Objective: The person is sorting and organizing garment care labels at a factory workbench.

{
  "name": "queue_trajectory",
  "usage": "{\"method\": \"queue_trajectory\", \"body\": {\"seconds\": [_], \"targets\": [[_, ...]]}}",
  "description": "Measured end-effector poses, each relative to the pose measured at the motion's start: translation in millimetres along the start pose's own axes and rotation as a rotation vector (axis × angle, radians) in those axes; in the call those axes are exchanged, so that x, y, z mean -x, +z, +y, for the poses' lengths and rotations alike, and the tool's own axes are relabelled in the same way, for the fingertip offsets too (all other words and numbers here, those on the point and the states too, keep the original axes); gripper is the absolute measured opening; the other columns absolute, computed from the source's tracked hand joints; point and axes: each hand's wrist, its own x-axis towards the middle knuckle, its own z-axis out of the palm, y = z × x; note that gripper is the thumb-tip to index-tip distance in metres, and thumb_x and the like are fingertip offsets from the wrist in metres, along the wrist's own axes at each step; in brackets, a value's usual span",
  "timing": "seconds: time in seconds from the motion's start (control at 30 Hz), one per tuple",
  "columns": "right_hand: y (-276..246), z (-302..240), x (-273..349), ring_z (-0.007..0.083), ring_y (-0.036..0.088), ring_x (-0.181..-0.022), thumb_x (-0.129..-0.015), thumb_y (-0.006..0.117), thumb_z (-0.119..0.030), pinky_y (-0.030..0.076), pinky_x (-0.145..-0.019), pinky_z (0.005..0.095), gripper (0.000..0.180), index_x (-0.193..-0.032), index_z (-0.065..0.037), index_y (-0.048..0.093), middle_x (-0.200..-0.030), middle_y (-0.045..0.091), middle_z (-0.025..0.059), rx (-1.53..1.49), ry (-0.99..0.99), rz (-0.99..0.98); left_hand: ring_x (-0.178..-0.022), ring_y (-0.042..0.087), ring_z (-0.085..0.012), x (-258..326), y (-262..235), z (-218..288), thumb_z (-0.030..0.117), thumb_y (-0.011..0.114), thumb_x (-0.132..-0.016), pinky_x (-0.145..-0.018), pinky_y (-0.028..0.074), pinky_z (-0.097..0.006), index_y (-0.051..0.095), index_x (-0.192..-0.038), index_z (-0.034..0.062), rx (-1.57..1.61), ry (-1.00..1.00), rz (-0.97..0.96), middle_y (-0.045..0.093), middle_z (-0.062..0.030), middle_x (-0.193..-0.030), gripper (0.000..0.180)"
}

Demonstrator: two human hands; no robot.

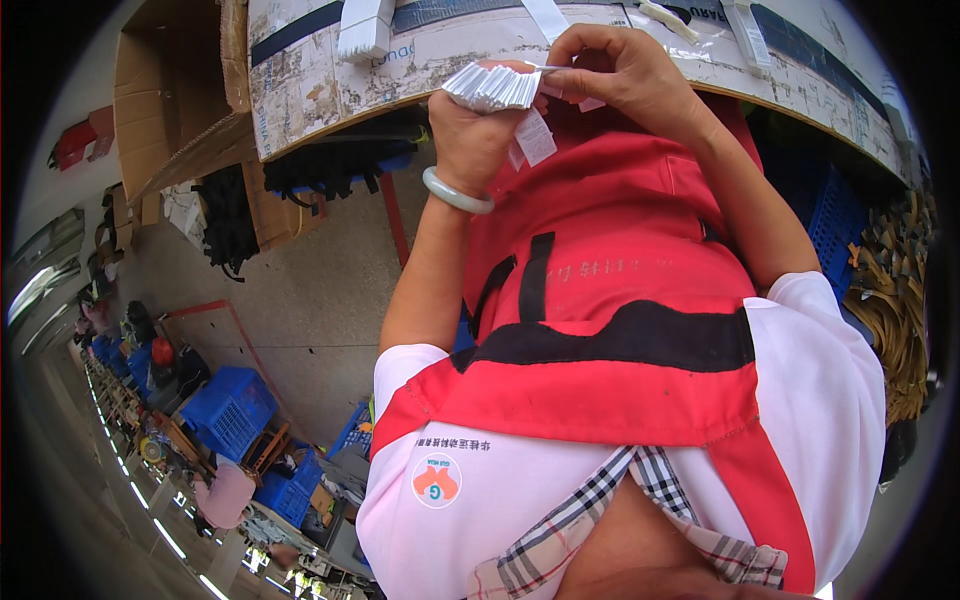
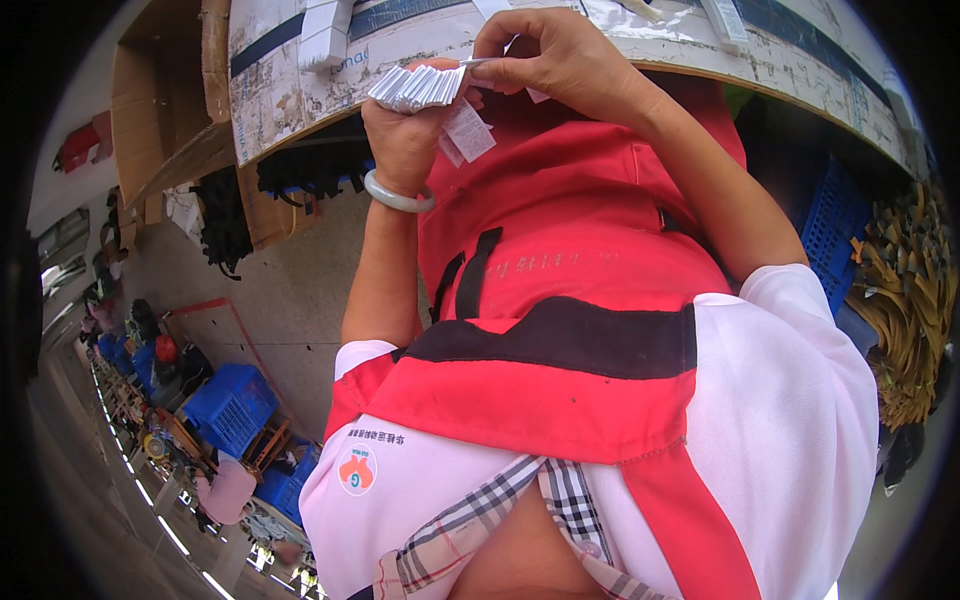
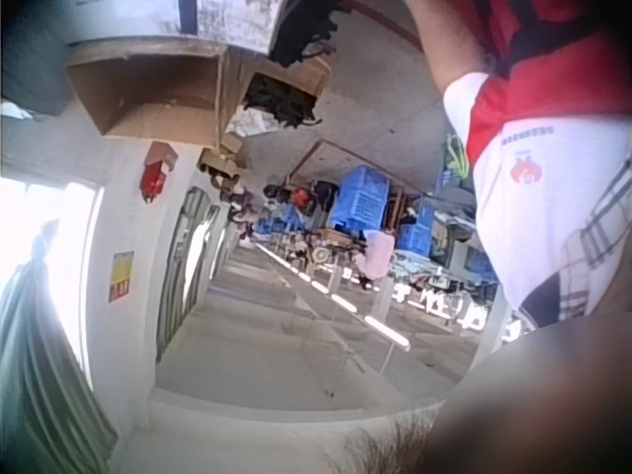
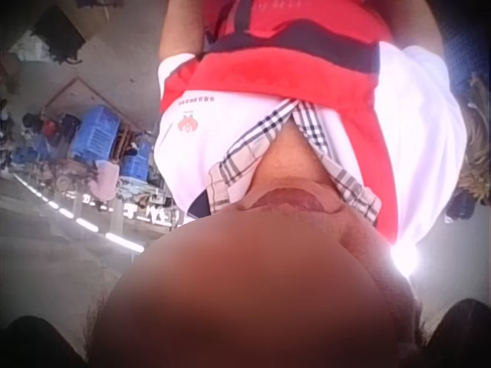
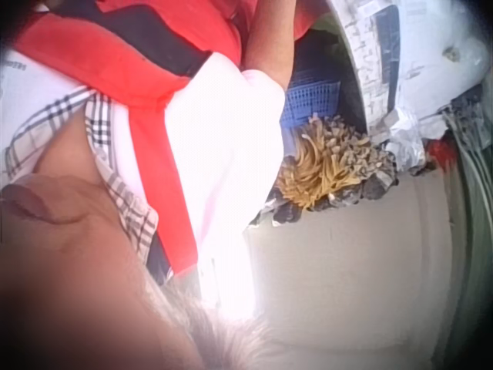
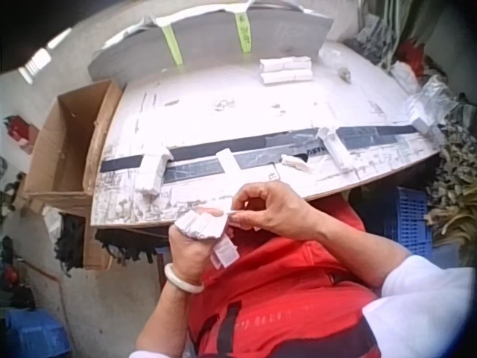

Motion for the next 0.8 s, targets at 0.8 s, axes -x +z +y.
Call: {"method": "queue_trajectory", "body": {"seconds": [0.8], "targets": [[16, 1, 0, 0.0052, 0.054, -0.071, -0.089, 0.070, -0.015, 0.045, -0.059, 0.0205, 0.010, -0.091, -0.005, 0.070, -0.085, 0.059, -0.0024, -0.003, -0.199, 0.061, -0.091, 0.064, -0.0146, 9, 1, -23, 0.049, 0.065, -0.086, -0.078, 0.054, -0.030, 0.059, -0.114, 0.0021, 0.757, -0.411, -0.203, 0.064, -0.0064, -0.099, 0.055]]}}
